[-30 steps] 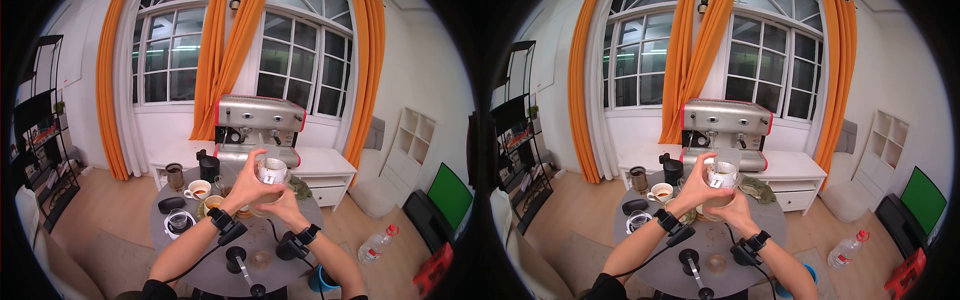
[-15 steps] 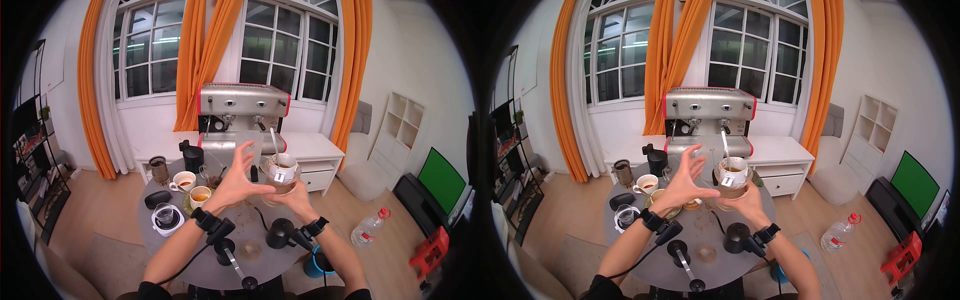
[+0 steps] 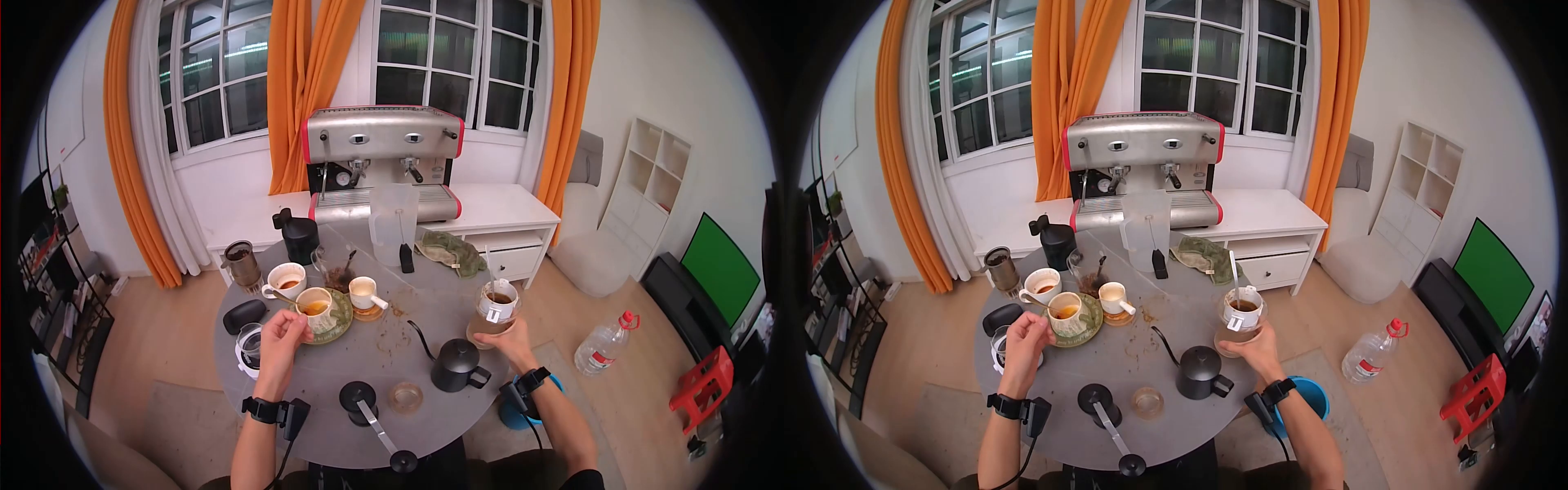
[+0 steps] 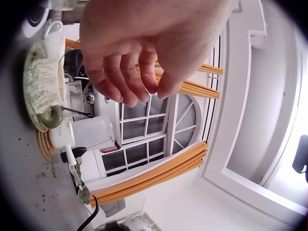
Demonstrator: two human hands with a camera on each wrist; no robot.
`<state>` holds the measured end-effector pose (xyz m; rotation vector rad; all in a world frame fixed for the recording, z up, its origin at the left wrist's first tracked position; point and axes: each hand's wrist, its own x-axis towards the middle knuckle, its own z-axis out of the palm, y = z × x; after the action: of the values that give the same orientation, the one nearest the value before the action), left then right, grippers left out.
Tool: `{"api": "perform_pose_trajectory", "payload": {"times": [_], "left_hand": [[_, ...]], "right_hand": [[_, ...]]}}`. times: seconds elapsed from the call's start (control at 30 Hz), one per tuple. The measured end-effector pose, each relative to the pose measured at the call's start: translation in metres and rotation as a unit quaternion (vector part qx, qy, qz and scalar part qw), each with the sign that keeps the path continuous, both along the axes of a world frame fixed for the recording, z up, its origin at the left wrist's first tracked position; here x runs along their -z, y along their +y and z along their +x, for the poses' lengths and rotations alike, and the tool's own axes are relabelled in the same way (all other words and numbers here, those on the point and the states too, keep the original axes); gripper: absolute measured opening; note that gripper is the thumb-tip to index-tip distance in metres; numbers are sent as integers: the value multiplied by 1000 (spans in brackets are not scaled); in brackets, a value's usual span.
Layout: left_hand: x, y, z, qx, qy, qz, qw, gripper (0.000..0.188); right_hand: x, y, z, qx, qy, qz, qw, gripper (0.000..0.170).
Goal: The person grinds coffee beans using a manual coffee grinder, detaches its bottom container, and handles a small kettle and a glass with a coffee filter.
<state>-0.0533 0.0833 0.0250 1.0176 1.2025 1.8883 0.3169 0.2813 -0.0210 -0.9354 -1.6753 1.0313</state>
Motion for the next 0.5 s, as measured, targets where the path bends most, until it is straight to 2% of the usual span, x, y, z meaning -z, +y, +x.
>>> {"api": "perform_pose_trajectory", "payload": {"times": [0.3, 0.43, 0.5], "left_hand": [[38, 7, 0, 5, -9, -44, 999, 11], [45, 18, 3, 0, -28, -40, 999, 13], [48, 25, 4, 7, -32, -37, 999, 13]], "right_hand": [[26, 4, -6, 5, -7, -20, 1000, 59], [19, -2, -7, 5, 3, -35, 999, 58], [17, -2, -6, -5, 5, -76, 997, 57]]}}
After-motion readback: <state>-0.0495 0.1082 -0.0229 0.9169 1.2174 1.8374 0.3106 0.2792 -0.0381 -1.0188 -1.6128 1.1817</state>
